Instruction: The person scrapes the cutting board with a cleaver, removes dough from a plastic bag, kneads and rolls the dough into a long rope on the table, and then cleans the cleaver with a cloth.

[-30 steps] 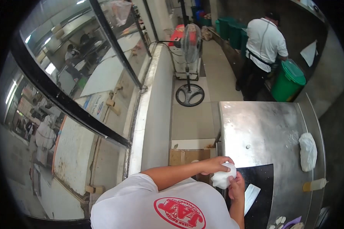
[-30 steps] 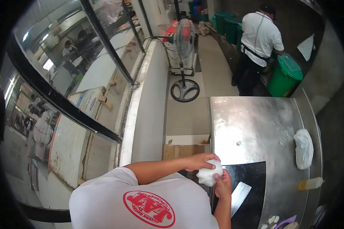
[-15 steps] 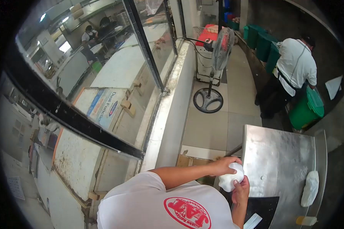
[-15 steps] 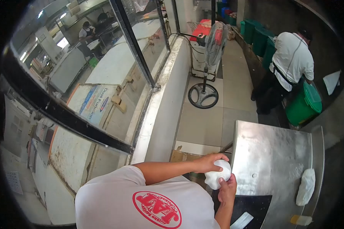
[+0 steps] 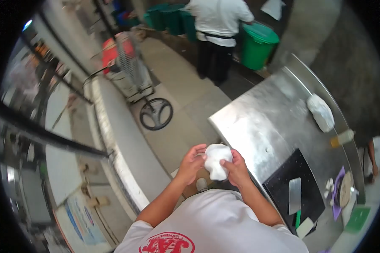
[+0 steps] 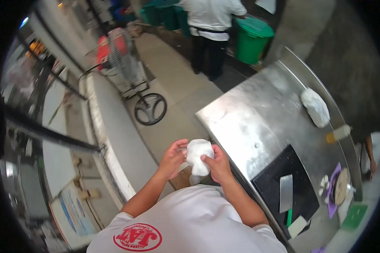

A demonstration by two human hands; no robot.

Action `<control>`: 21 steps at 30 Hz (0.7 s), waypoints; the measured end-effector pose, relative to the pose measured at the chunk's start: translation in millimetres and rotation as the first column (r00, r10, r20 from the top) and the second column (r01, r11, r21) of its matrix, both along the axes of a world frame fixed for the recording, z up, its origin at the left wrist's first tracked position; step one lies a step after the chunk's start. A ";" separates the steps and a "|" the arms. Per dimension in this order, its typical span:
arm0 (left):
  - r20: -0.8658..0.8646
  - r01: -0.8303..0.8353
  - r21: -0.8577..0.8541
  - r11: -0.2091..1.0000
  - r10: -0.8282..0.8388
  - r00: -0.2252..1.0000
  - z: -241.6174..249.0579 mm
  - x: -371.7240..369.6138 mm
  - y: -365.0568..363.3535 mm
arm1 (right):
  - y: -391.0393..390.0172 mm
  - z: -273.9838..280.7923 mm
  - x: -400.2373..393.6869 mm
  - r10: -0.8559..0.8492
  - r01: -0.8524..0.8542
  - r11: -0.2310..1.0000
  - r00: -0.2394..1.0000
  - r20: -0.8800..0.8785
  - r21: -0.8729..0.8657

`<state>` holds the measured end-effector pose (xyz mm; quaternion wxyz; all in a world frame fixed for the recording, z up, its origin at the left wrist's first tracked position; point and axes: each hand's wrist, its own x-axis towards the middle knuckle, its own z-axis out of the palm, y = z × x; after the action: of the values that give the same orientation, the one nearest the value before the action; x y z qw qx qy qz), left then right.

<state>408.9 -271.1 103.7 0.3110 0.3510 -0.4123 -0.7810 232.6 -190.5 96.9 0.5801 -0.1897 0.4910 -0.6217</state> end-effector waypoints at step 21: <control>0.360 -0.021 0.004 1.000 0.018 0.933 -57.4 -40.3 -61.3 | 67.6 241.2 -407.3 -0.159 -0.157 0.215 -0.979 0.125 -0.964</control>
<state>368.6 -332.4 46.2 0.2369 0.4932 -0.4557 -0.7021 -174.8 -122.9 338.1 -0.7860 -0.2398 0.5066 -0.2609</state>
